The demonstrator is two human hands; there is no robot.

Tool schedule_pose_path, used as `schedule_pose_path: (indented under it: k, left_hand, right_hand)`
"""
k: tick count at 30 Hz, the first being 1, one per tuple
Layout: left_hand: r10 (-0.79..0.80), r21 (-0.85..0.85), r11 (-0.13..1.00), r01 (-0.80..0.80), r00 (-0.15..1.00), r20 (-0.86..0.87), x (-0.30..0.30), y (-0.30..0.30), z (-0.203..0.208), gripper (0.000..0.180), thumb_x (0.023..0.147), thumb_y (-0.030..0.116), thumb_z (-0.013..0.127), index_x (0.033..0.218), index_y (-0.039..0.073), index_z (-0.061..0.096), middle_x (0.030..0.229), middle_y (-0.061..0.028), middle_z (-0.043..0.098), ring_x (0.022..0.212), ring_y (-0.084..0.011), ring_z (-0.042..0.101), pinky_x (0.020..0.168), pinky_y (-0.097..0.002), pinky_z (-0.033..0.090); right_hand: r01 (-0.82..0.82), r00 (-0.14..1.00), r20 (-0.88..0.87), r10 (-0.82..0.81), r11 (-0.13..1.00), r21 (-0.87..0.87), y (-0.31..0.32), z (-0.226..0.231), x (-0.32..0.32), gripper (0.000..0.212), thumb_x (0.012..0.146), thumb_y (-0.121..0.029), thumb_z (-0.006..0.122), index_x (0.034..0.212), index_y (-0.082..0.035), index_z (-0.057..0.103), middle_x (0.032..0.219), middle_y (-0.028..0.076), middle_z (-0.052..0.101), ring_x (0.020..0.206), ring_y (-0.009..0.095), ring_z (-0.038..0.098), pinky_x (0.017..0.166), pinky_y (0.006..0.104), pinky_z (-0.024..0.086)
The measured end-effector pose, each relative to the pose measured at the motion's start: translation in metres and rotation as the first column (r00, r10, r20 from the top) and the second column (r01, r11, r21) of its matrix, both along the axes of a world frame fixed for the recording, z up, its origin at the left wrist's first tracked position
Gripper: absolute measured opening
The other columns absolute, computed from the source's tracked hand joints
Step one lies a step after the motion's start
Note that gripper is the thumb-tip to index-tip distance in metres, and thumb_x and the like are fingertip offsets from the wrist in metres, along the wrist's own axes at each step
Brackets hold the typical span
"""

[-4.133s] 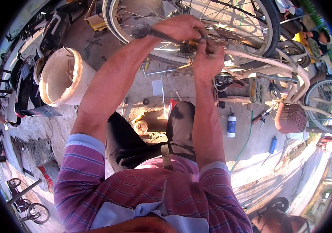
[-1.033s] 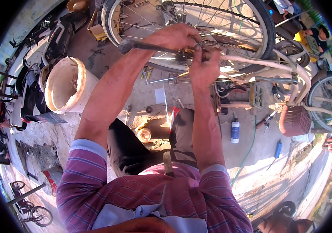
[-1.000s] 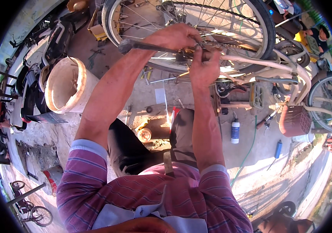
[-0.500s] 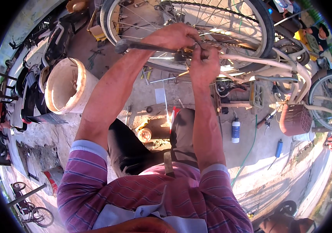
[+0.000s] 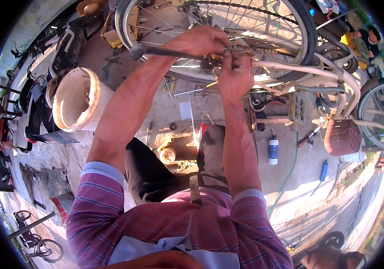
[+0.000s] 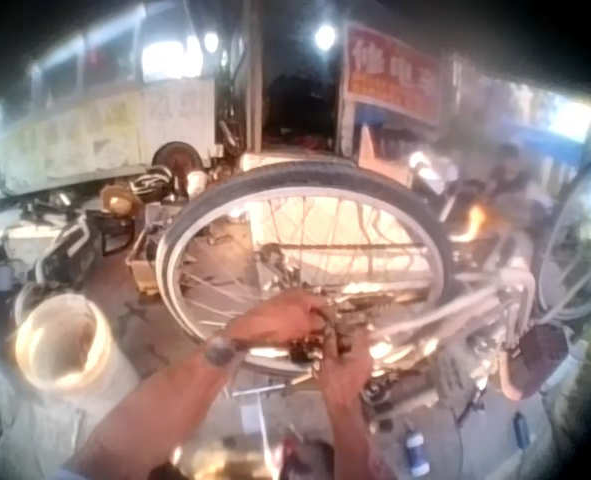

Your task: The person is repairing a bicycle wheel. They use their hands to adjust the axle and spokes, then use a wrench and a t-handle socket wrench to tighten the assembly while the bike is upside down on the ground.

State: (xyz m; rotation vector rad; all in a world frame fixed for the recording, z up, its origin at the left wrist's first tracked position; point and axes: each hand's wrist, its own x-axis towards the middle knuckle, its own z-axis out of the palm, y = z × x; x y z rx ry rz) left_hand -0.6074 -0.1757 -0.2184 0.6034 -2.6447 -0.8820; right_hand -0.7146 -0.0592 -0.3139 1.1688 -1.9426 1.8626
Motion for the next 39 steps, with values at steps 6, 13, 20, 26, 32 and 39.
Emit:
schedule_pose_path:
  k: [6,13,20,26,32,39]
  left_hand:
    - [0.001,-0.016,1.000,-0.001,1.000,-0.008,-0.001,-0.002,-0.002,0.033,0.090,0.019,0.065,0.120,0.009,0.073,0.096,-0.0133,0.074,0.085,-0.0228,0.068,0.078,-0.0374,0.053]
    - [0.023,0.007,1.000,-0.024,0.999,0.038,0.000,0.004,0.004,0.033,0.090,0.019,0.065,0.121,0.009,0.073,0.095,-0.0131,0.074,0.084,-0.0224,0.068,0.077,-0.0372,0.054]
    - [0.022,0.025,0.999,-0.023,0.999,0.042,0.001,0.003,0.003,0.034,0.090,0.019,0.065,0.121,0.009,0.074,0.096,-0.0134,0.074,0.084,-0.0229,0.068,0.077,-0.0377,0.054]
    - [0.025,0.013,1.000,-0.025,0.999,0.031,0.000,0.005,0.005,0.034,0.090,0.019,0.065,0.121,0.010,0.074,0.096,-0.0140,0.075,0.082,-0.0232,0.068,0.076,-0.0377,0.054]
    - [0.020,0.020,1.000,-0.021,0.999,0.034,0.003,0.002,0.005,0.034,0.090,0.019,0.065,0.121,0.009,0.074,0.096,-0.0139,0.074,0.082,-0.0232,0.068,0.075,-0.0376,0.054]
    - [0.025,0.009,1.000,-0.026,0.999,0.033,0.002,0.004,0.006,0.034,0.090,0.019,0.065,0.121,0.009,0.074,0.096,-0.0140,0.074,0.083,-0.0235,0.068,0.076,-0.0380,0.054]
  right_hand:
    - [0.043,0.999,-0.006,-0.043,0.999,0.030,0.001,0.004,0.003,0.018,0.090,-0.019,0.079,0.096,-0.004,0.071,0.069,0.008,0.069,0.059,0.019,0.063,0.062,0.0353,0.050]
    - [0.031,0.999,-0.011,-0.031,0.999,0.022,0.001,0.003,0.001,0.018,0.090,-0.019,0.078,0.096,-0.004,0.070,0.069,0.008,0.069,0.060,0.019,0.063,0.061,0.0362,0.050]
    - [-0.051,0.998,0.031,0.052,0.999,-0.015,0.000,0.008,0.004,0.018,0.091,-0.019,0.077,0.100,-0.004,0.071,0.069,0.008,0.069,0.061,0.018,0.063,0.061,0.0350,0.051]
    - [0.026,0.999,-0.039,-0.026,1.000,-0.011,-0.003,-0.001,-0.003,0.016,0.091,-0.017,0.076,0.099,-0.004,0.071,0.068,0.007,0.068,0.060,0.016,0.062,0.062,0.0332,0.051]
    - [0.007,1.000,-0.014,-0.007,0.998,0.067,-0.001,0.001,0.002,0.015,0.092,-0.016,0.076,0.100,-0.004,0.071,0.068,0.006,0.068,0.059,0.015,0.061,0.061,0.0327,0.050]
    - [-0.001,0.999,0.032,0.001,1.000,-0.002,-0.003,-0.001,0.001,0.016,0.091,-0.015,0.077,0.098,-0.002,0.070,0.067,0.006,0.067,0.059,0.014,0.060,0.061,0.0323,0.050]
